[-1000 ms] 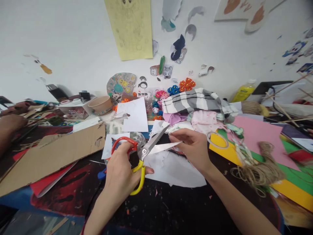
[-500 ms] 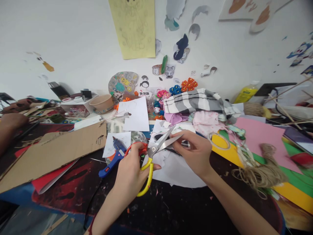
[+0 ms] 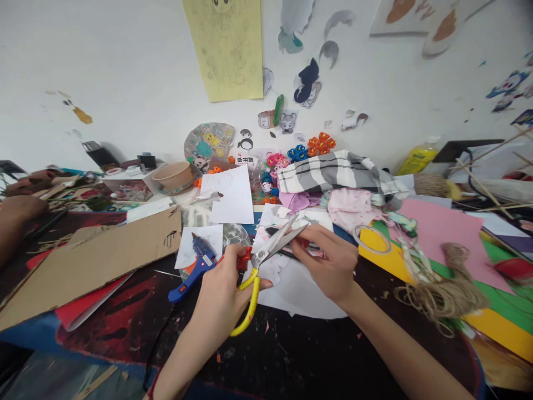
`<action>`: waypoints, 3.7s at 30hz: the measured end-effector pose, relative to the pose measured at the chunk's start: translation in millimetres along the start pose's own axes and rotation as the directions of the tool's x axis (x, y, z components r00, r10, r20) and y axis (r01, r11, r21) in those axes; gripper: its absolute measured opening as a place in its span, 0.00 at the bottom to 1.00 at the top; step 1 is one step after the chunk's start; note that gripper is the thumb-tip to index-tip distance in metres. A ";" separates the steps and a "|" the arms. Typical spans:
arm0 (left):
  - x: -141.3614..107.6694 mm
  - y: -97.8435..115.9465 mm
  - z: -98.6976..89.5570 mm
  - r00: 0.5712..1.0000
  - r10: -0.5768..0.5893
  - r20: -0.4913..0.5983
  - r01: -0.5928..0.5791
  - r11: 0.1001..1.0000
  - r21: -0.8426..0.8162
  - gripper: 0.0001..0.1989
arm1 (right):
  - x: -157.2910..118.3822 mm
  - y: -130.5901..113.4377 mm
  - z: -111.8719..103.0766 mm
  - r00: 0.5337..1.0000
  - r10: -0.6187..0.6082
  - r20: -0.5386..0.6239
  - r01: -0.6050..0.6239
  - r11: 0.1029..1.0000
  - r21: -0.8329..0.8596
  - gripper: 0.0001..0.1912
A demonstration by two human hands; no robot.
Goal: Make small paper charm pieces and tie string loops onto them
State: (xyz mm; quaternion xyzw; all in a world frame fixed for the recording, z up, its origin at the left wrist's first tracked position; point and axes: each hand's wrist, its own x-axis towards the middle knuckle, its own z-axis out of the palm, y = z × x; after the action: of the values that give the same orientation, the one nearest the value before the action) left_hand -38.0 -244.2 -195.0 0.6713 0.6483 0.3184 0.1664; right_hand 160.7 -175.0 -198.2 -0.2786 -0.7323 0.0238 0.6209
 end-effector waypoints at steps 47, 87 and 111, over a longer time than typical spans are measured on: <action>22.5 -6.4 1.7 0.979 0.063 0.192 -0.069 0.997 0.027 0.16 | -13.5 18.8 7.1 0.970 -0.236 0.054 0.238 0.890 -0.389 0.11; 38.3 -42.2 6.0 0.998 0.009 -0.066 0.026 0.864 0.503 0.19 | 22.5 40.0 -21.5 0.813 0.472 0.341 -0.566 0.779 0.271 0.08; 12.3 -18.3 16.7 0.890 0.306 -0.339 -0.254 0.948 0.191 0.24 | 13.5 24.7 -15.6 0.959 0.275 0.073 -0.284 0.917 0.282 0.09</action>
State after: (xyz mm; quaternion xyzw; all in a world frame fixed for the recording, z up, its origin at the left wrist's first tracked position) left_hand -41.8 -227.1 -216.5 0.6973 0.5848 0.4112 -0.0522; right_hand 183.5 -153.1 -192.0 -0.2860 -0.6833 0.2234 0.6336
